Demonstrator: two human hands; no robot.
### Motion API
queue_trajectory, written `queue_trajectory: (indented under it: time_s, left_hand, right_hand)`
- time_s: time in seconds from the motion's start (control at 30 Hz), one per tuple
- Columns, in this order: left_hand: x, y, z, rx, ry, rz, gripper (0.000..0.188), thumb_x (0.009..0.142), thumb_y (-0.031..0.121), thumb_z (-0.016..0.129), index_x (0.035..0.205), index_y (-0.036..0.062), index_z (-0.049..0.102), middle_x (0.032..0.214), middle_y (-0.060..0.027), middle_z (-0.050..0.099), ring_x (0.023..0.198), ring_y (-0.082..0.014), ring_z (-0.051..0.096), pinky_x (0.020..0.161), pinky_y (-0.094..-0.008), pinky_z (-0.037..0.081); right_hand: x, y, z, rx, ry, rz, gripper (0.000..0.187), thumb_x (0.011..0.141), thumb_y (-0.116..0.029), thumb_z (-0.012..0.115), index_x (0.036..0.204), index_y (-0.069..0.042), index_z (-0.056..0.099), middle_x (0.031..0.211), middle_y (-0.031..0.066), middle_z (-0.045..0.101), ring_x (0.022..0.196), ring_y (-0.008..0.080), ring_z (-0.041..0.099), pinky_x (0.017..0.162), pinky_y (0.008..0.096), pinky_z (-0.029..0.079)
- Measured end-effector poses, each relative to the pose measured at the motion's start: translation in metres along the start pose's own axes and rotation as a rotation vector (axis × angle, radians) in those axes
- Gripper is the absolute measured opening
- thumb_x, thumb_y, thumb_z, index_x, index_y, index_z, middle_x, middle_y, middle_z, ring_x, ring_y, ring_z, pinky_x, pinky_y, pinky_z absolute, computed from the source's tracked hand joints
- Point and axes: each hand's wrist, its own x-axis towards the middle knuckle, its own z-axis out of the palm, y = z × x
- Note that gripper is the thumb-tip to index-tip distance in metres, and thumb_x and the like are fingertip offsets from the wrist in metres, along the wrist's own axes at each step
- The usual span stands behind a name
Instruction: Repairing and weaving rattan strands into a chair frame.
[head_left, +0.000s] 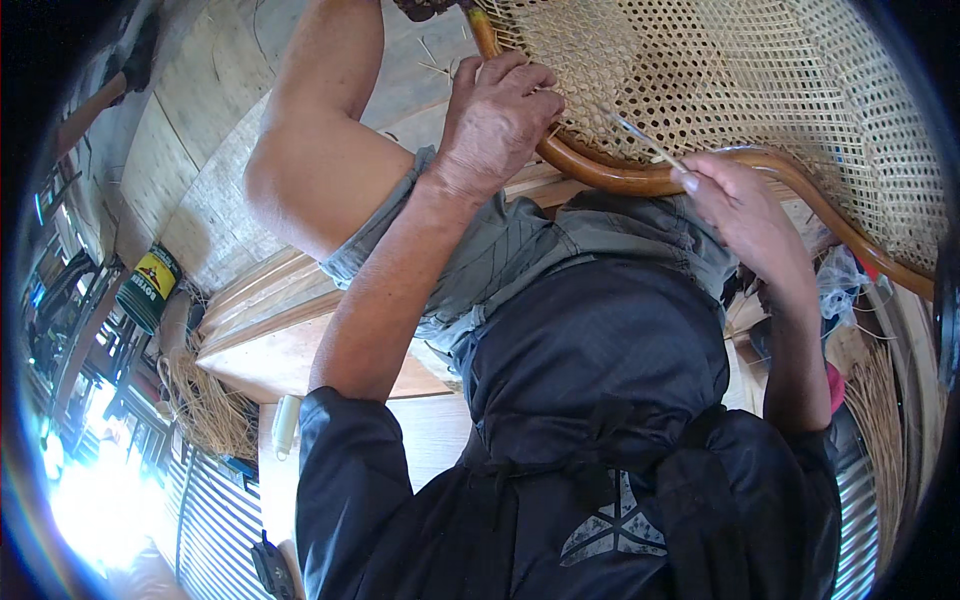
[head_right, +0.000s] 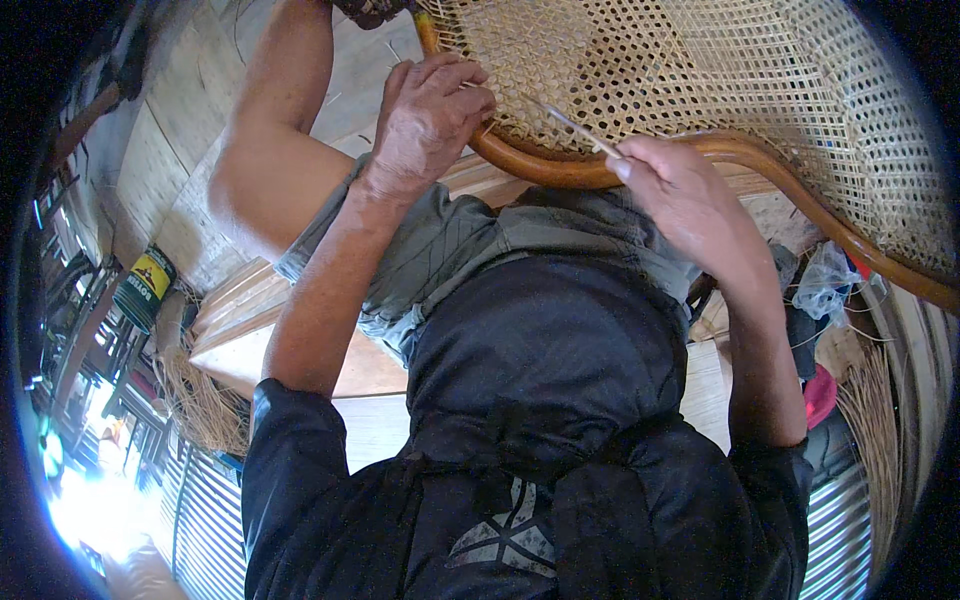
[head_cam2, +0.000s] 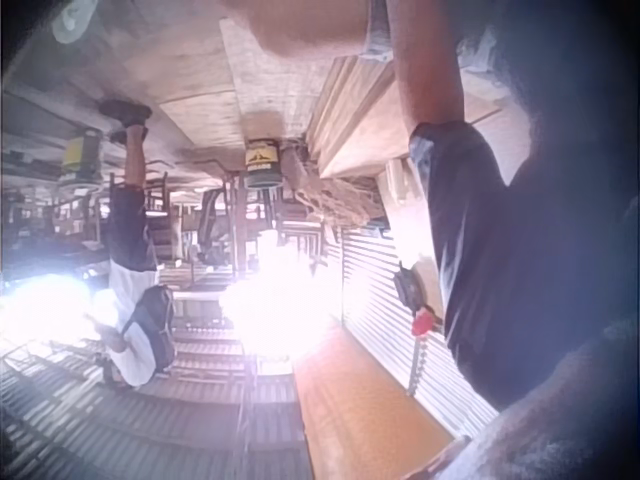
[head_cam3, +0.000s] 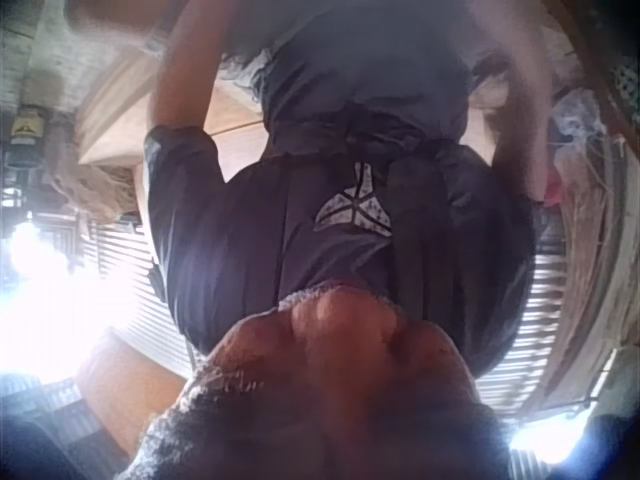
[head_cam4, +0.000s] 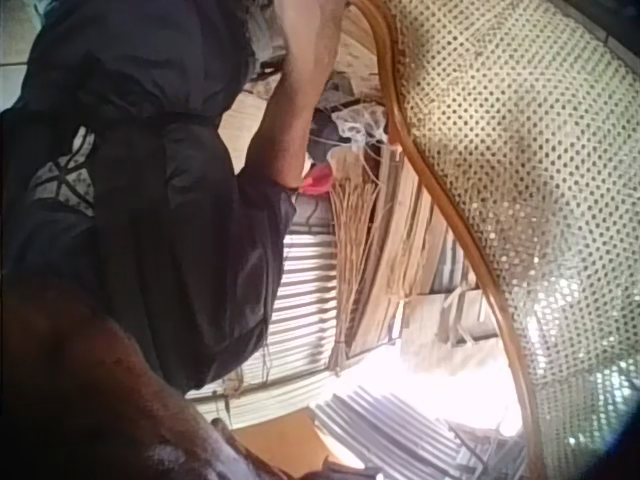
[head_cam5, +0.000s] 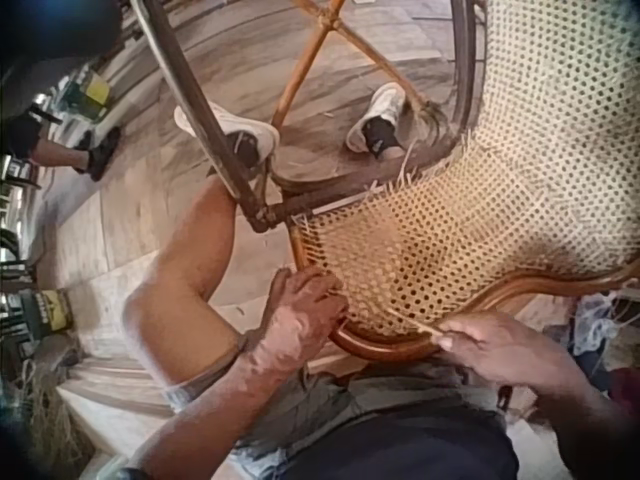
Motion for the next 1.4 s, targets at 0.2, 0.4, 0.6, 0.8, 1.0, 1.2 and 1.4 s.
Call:
queue_trajectory:
  time_s: [0.2,0.4,0.6,0.8,1.0,1.2,1.4]
  left_hand:
    - [-0.014,0.009,0.007,0.096,0.007,0.061,0.015,0.069,0.009,0.065,0.084,0.0089,0.063,0.094,-0.0045,0.062,0.089,-0.0225,0.059,0.083,-0.0366,0.043]
    - [-0.015,0.01,0.011,0.042,-0.001,-0.031,0.013,0.071,0.007,0.063,0.083,0.0041,0.061,0.091,-0.0078,0.061,0.083,-0.0258,0.06,0.075,-0.0338,0.049]
    - [-0.01,0.008,0.008,0.016,-0.059,-0.021,0.011,0.073,0.006,0.063,0.083,0.0033,0.06,0.09,-0.008,0.061,0.082,-0.0264,0.06,0.073,-0.0346,0.051]
    - [-0.01,0.008,0.004,0.007,-0.08,-0.032,0.011,0.074,0.004,0.062,0.085,0.005,0.061,0.092,-0.0078,0.061,0.084,-0.0251,0.06,0.074,-0.0327,0.051]
    - [-0.014,0.008,0.003,-0.162,-0.081,-0.122,0.013,0.076,0.002,0.061,0.089,0.0037,0.06,0.095,-0.0098,0.06,0.088,-0.0273,0.059,0.076,-0.0335,0.051]
    - [-0.01,0.007,0.002,-0.115,-0.105,-0.076,0.018,0.074,0.002,0.061,0.092,0.0039,0.06,0.098,-0.0102,0.06,0.091,-0.027,0.059,0.078,-0.0334,0.051]
    - [-0.014,0.007,0.004,-0.053,-0.081,-0.02,0.02,0.072,0.003,0.061,0.092,0.0049,0.06,0.1,-0.0096,0.061,0.093,-0.0262,0.059,0.078,-0.0329,0.051]
  right_hand:
    - [-0.005,0.004,-0.008,0.089,0.037,0.113,0.026,0.091,-0.026,0.05,0.09,0.0,0.055,0.062,0.0054,0.043,0.057,0.014,0.042,0.054,0.0298,0.036]
    - [-0.005,0.014,-0.002,0.092,0.061,-0.008,0.023,0.091,-0.023,0.051,0.094,0.0,0.056,0.062,0.0041,0.042,0.057,0.0127,0.042,0.054,0.029,0.036]
    - [-0.004,0.026,-0.003,0.1,0.088,-0.114,0.024,0.092,-0.022,0.05,0.094,0.0,0.056,0.064,0.0074,0.045,0.06,0.0158,0.044,0.058,0.0303,0.038]
    - [0.002,0.022,-0.005,0.09,0.078,-0.11,0.023,0.091,-0.021,0.05,0.098,0.0,0.057,0.067,0.0087,0.049,0.062,0.0166,0.047,0.06,0.0301,0.04]
    - [0.003,0.026,-0.01,0.077,0.074,-0.051,0.026,0.091,-0.022,0.05,0.104,-0.001,0.057,0.074,0.0109,0.057,0.068,0.0192,0.055,0.064,0.0311,0.043]
    - [0.005,0.022,-0.008,-0.176,0.002,-0.239,0.026,0.09,-0.022,0.051,0.106,-0.003,0.059,0.084,0.0188,0.063,0.076,0.0332,0.061,0.066,0.0381,0.046]
    - [0.015,0.006,-0.013,-0.346,-0.041,-0.2,0.026,0.089,-0.017,0.05,0.11,-0.004,0.058,0.09,0.0186,0.063,0.077,0.0323,0.061,0.068,0.0359,0.046]
